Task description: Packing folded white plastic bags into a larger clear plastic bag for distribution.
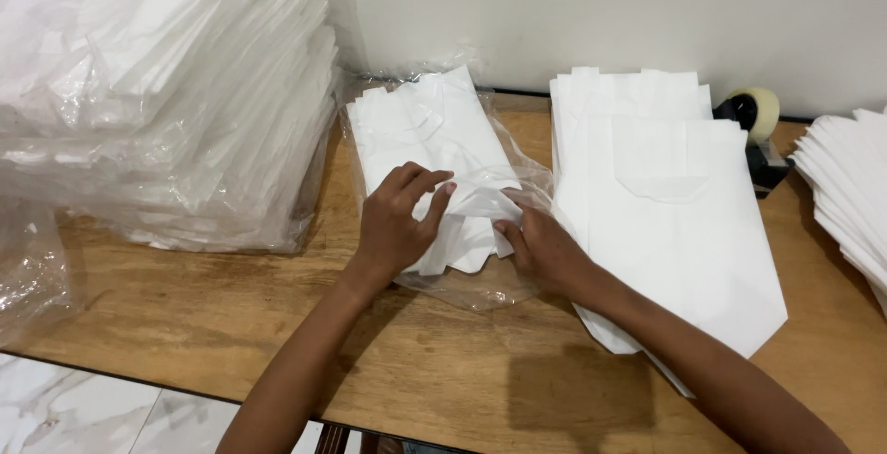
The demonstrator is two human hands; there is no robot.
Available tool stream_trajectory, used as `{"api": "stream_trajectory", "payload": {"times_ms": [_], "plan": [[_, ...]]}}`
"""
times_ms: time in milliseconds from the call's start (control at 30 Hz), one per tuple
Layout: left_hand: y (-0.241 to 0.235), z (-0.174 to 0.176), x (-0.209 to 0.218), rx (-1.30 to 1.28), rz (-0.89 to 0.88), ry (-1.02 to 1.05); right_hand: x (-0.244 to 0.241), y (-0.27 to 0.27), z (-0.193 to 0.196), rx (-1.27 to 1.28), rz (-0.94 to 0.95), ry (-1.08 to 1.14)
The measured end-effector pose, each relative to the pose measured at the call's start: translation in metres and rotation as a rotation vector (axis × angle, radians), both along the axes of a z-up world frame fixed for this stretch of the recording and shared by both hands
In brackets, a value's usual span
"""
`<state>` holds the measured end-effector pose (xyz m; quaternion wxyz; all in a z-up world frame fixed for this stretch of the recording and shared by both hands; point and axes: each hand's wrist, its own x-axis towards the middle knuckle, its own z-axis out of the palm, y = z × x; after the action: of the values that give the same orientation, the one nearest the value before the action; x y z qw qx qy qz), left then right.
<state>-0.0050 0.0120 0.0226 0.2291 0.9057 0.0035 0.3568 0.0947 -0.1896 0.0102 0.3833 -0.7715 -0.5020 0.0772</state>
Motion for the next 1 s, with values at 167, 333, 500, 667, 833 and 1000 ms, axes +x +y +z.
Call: {"api": "stream_trajectory", "payload": {"times_ms": [167,333,500,667,833,1000], "plan": [[-0.016,0.007,-0.007,0.074,0.068,-0.276,0.009,0.023,-0.021,-0.312,-0.221,-0.041],[-0.013,-0.007,-0.002,0.315,0.044,-0.258,0.096,0.066,-0.147,-0.743,-0.132,-0.683],[-0.021,0.003,-0.012,0.308,-0.046,0.035,0.091,0.074,-0.13,-0.761,-0.158,-0.624],[-0.02,-0.019,-0.005,0.411,-0.07,0.165,0.075,0.071,-0.122,-0.788,-0.208,-0.521],[-0.045,-0.009,-0.01,0.58,-0.096,0.05,0.061,0.106,-0.098,-0.802,-0.248,-0.442],[-0.052,-0.02,-0.01,0.513,-0.166,0.021,0.057,0.124,-0.105,-0.808,-0.269,-0.38]]}}
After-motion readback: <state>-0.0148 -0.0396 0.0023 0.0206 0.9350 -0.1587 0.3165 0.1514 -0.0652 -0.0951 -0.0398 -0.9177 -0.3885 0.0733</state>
